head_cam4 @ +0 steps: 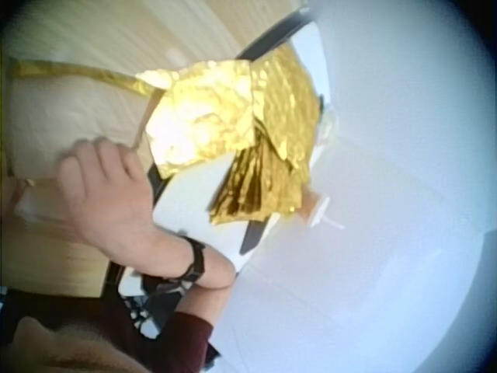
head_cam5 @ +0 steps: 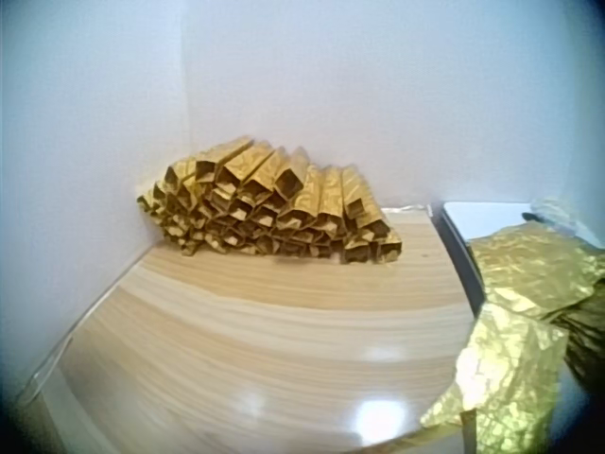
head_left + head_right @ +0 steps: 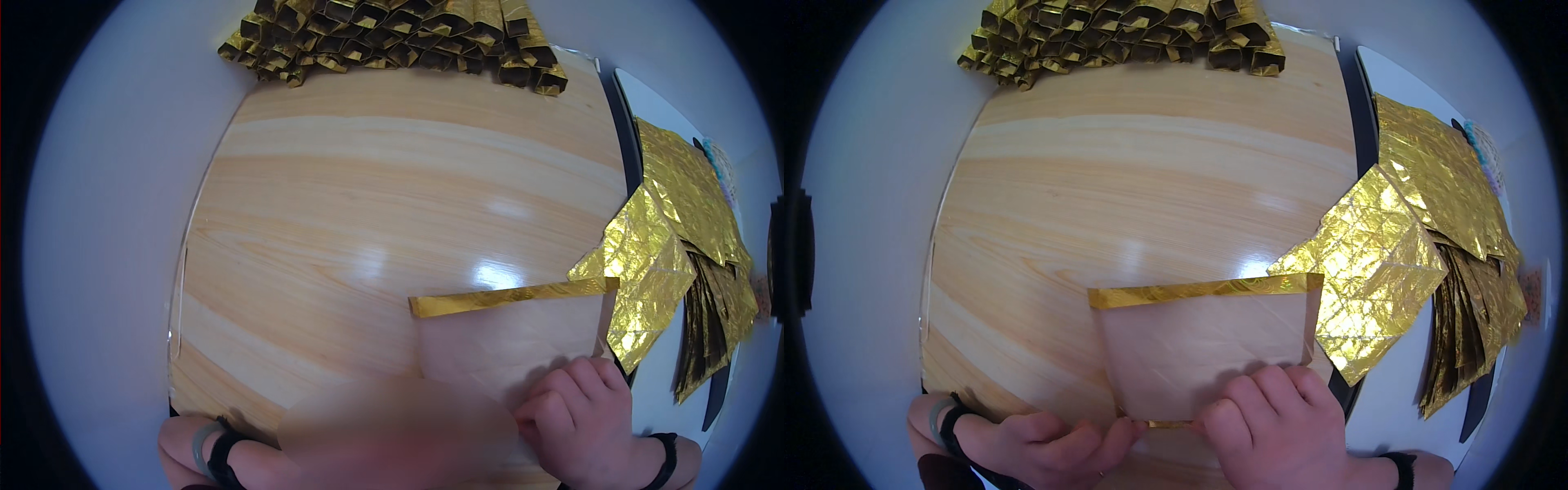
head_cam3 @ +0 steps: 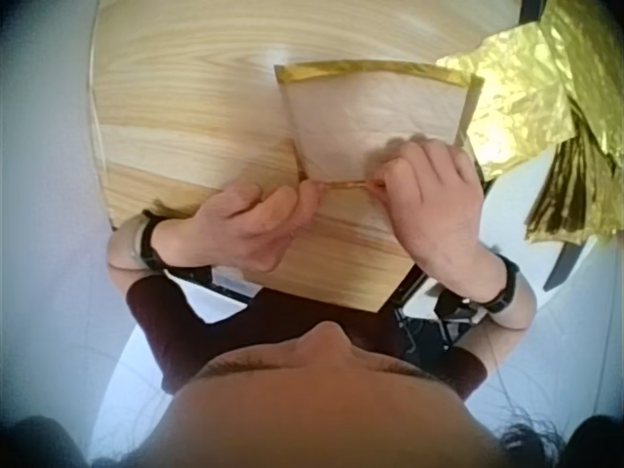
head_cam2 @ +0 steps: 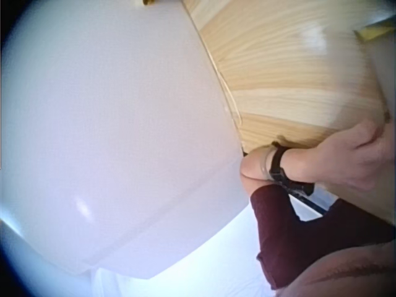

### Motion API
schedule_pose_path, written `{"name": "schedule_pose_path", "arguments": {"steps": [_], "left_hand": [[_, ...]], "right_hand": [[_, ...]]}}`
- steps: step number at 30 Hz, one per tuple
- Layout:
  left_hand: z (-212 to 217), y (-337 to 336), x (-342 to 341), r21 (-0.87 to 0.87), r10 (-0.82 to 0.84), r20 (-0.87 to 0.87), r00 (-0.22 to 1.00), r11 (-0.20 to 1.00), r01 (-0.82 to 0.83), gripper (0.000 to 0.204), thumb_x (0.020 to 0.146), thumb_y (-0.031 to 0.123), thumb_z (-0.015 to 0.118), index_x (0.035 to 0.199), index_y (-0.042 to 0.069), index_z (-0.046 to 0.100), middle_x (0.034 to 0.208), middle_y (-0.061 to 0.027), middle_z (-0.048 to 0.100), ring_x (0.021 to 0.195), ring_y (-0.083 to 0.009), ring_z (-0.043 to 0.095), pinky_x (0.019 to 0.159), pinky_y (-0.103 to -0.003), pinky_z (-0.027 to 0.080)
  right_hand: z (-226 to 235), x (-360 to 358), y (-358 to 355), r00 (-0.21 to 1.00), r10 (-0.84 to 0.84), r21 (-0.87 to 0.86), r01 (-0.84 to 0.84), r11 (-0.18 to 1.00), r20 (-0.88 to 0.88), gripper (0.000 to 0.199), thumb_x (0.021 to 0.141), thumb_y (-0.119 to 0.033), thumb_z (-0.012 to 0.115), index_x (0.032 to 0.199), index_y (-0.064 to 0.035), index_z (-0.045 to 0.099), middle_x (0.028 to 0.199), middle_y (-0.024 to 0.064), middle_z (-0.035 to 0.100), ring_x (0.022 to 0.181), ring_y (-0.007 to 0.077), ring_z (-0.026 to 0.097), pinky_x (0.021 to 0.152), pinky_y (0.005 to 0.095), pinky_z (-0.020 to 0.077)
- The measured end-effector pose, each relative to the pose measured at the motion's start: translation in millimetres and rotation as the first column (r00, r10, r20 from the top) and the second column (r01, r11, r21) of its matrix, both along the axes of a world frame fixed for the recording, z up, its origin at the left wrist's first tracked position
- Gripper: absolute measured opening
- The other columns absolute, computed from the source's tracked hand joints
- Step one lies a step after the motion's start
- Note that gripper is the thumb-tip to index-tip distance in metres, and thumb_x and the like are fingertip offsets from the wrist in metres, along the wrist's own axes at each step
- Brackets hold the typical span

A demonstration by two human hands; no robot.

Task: Fold gold-colored foil paper to create rectangular sleeves or envelopes.

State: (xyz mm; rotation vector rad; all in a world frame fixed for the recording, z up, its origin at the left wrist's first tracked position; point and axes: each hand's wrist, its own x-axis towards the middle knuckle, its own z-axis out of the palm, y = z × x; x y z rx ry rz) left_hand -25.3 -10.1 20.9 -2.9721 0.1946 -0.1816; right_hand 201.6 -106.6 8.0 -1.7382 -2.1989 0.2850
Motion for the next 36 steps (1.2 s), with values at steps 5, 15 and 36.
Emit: {"name": "schedule_pose_path", "arguments": {"steps": [5, 15, 36], "left_hand": [[-11.9, -0.4, 3.2, -0.156, 0.025, 0.107, 0.994, 0.988, -0.008, 0.039, 0.068, 0.017, 0.064, 0.101, -0.001, 0.069, 0.107, -0.0059, 0.062, 0.083, -0.0153, 0.053, 0.06, -0.025, 0.043], [-13.7, 5.8, 38.7, -0.208, -0.068, 0.113, 0.991, 0.974, 0.09, 0.051, 0.056, 0.013, 0.064, 0.106, 0.0, 0.07, 0.086, 0.0016, 0.051, 0.07, -0.0103, 0.049, 0.053, -0.019, 0.04], [0.3, 2.1, 42.1, -0.371, -0.026, -0.002, 1.0, 0.928, 0.023, 0.034, 0.072, 0.01, 0.065, 0.102, -0.006, 0.066, 0.111, -0.0098, 0.06, 0.082, -0.0157, 0.058, 0.061, -0.023, 0.05]], "right_hand": [[3.0, 3.1, 0.2, 0.999, 0.034, -0.024, -0.034, 0.999, 0.029, 0.022, 0.072, -0.015, 0.069, 0.089, -0.0059, 0.058, 0.093, 0.0067, 0.061, 0.091, 0.0238, 0.059, 0.076, 0.0349, 0.0454], [-5.0, 23.1, -1.2, 0.985, 0.154, 0.095, -0.147, 0.985, -0.072, 0.027, 0.071, -0.019, 0.075, 0.091, -0.0095, 0.059, 0.085, 0.0035, 0.057, 0.082, 0.0227, 0.055, 0.074, 0.0355, 0.041], [-10.0, 72.7, -20.9, 0.944, 0.228, 0.142, -0.198, 0.97, -0.237, 0.02, 0.072, -0.007, 0.076, 0.089, -0.0085, 0.066, 0.085, 0.0024, 0.063, 0.068, 0.0187, 0.059, 0.054, 0.0293, 0.0473]]}}
